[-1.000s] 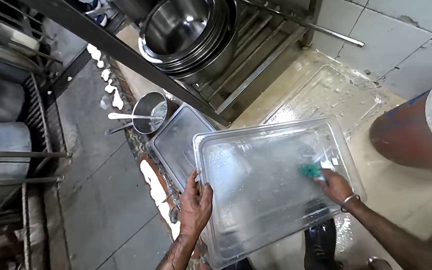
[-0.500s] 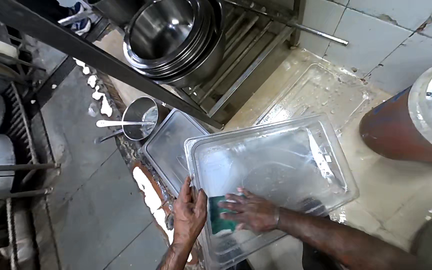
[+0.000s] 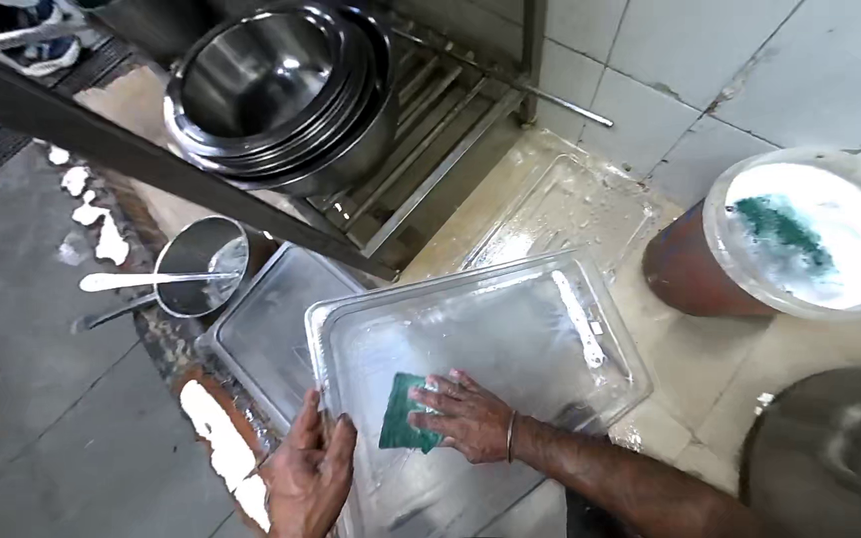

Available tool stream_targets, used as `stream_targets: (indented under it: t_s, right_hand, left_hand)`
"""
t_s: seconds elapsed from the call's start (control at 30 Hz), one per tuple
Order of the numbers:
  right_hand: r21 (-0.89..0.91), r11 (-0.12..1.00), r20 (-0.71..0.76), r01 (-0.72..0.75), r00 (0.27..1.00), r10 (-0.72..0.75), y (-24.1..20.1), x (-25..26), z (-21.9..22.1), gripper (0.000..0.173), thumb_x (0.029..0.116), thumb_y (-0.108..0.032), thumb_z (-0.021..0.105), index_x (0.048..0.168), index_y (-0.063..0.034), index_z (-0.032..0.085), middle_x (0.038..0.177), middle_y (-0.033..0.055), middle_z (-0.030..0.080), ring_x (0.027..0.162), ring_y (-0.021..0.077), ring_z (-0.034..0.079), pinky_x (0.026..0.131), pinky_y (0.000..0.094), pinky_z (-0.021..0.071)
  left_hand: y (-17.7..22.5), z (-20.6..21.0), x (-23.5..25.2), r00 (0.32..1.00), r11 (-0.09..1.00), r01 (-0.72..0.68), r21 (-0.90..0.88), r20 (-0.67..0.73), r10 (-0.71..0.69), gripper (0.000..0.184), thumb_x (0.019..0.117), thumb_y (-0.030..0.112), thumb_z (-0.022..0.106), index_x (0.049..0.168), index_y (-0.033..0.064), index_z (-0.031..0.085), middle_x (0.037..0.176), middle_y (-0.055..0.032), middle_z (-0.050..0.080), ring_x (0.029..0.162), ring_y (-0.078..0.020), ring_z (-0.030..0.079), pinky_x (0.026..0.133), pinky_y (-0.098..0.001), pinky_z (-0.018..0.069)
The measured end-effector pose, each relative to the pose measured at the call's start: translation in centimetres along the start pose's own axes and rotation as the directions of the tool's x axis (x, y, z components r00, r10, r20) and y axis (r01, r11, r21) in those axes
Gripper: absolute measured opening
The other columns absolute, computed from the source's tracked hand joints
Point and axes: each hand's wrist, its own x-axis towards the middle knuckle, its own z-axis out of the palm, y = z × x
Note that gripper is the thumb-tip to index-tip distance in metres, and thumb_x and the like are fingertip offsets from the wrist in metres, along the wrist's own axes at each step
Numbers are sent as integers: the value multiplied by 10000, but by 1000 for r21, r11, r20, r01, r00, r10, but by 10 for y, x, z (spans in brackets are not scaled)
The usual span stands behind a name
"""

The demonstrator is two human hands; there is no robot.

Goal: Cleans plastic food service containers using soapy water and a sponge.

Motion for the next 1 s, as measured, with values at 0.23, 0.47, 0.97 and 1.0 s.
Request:
stream_targets:
  t_s: [0.23, 0.47, 0.97, 1.0]
  right_hand:
    - [145, 809, -376, -569, 725, 578, 134, -52, -43, 452, 1009, -115, 622, 1459, -100, 585, 1577, 151, 486, 1453, 340, 474, 1196, 526, 402]
    - [407, 478, -120, -778, 474, 873, 141, -104, -105, 389, 937, -116, 687, 1313, -17, 659, 1234, 231, 688, 1166, 374, 659, 1039, 570, 500]
    - [834, 511, -462, -207, 245, 853, 30, -188, -126, 338, 867, -38, 646, 1201, 7, 677, 1030, 101, 746, 882, 161, 730, 790, 342, 623]
    - [829, 529, -491, -179, 220, 843, 24, -190, -131, 340, 854, -28, 643, 1190, 10, 679, 1018, 100, 750, 868, 161, 735, 773, 339, 628]
  left_hand:
    - [21, -23, 3, 989, 979, -125, -159, 59, 136, 623, 881, -37, 565, 1429, -225, 336, 903, -6, 676, 708, 89, 602, 691, -132, 543]
    - [78, -24, 21, 940, 939, -282, -198, 137, 312, 627, 858, -38, 599, 1404, -235, 362, 721, 101, 576, 585, 61, 513, 583, -144, 484]
    - [257, -66, 32, 194, 101, -936, 338, 253, 948, 187, 1010, 215, 591, 1114, 61, 613, 669, -104, 580, 561, -215, 543, 537, -350, 450]
    - [250, -63, 40, 134, 46, -938, 343, 239, 962, 136, 1010, 224, 586, 1059, 98, 601, 682, -84, 567, 599, -219, 551, 573, -359, 450]
